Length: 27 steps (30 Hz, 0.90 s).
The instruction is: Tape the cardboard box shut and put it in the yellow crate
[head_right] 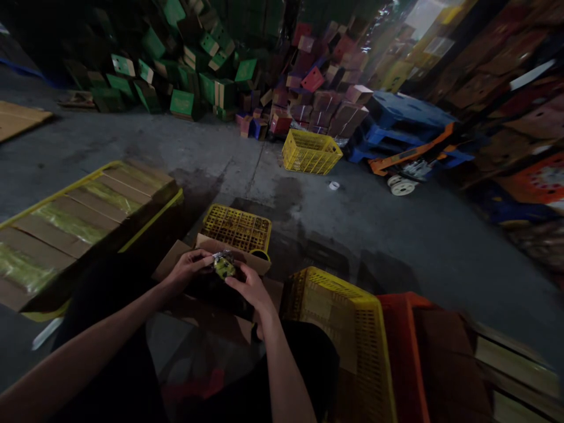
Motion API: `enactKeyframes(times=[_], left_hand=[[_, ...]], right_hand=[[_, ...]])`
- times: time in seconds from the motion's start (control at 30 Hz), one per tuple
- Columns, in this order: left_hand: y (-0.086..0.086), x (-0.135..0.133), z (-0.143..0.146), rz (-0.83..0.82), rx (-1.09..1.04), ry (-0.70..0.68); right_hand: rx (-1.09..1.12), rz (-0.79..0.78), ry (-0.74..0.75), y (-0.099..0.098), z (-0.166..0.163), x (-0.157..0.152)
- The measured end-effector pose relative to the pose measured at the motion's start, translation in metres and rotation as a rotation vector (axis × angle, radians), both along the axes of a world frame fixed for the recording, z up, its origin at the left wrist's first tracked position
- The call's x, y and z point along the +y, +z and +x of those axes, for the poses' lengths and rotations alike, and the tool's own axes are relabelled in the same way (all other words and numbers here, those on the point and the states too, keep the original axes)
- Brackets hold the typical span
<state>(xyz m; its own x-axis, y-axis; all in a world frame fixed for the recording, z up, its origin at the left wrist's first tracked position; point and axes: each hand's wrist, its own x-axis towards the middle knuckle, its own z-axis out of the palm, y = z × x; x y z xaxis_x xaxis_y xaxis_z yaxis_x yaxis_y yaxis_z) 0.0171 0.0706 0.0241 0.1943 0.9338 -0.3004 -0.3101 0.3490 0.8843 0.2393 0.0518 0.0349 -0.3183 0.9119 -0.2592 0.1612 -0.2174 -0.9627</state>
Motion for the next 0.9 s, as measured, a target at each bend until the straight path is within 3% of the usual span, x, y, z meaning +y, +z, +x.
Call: enactKeyframes(times=[0.3, 0.67, 0.9], left_hand=[[-0.003, -0.001, 0.003, 0.03, 0.093, -0.108], [-0.004, 0.001, 0.003, 0.096, -0.102, -0.179], [-0.013, 0.002, 0.005, -0.178, -0.024, -0.156]], right_hand=[[-0.152, 0.142, 0.087, -0.006, -0.004, -0.003], [-0.222, 0.252, 0.039, 0.0, -0.006, 0.0], [-0.226, 0.364, -0.017, 0.001, -0.009, 0.0]])
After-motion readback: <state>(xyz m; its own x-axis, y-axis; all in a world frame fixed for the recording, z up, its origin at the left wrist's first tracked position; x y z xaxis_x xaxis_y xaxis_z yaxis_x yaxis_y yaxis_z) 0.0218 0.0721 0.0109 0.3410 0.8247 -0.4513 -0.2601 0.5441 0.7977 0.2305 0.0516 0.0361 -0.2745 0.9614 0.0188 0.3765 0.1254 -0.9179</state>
